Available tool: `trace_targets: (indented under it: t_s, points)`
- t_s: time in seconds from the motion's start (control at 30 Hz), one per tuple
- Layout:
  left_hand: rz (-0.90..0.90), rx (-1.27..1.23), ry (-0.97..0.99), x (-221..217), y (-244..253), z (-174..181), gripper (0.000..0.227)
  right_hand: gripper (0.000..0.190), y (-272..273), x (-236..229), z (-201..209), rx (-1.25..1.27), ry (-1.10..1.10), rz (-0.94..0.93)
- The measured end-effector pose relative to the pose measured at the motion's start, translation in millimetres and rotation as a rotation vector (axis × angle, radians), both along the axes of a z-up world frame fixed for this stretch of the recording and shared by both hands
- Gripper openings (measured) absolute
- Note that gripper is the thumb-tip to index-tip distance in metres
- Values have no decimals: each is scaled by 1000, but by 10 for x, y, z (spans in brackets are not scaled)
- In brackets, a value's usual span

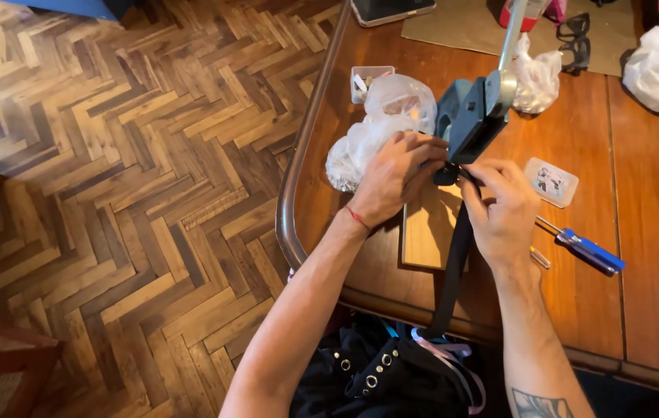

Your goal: Attaching metal studs to a leather strap using a manual hand press

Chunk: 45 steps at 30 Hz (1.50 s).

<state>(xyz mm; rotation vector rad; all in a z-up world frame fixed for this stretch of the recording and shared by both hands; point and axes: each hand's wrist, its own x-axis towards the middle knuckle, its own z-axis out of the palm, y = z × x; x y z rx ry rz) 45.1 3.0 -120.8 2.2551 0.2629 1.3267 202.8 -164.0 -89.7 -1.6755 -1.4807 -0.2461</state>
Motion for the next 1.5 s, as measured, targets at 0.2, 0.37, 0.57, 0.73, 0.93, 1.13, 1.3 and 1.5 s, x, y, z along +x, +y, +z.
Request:
trace_targets:
  t_s: [0.2,0.37,0.57,0.73,0.93,1.13,1.3,1.5]
  points:
    - [65,-14,34,97,6,-59,13,11,158,145,19,-15,127,88]
    - [68,-62,79,97,-13,-37,17,8,234,259,-65,-48,313,122]
    - [87,-82,115,-46,-64,27,21,10,116,203,-157,-26,757,134]
    - [120,-23,-27,-157,-249,204,9,9,-184,65,55,-77,1095,208]
    - [-3,-291,-99,-360,-679,321,11,14,-600,-171,280,-118,1338,281]
    - [-236,-577,-94,-893,-956,861,19,22,-793,-282,165,-26,1309,530]
    - [-306,-741,-73,-1270,-1034,989,33,11,-917,-435,311,-33,1255,525]
    - [-337,-934,-33,-1695,-1114,1097,38,26,-1134,-436,510,-275,1136,560]
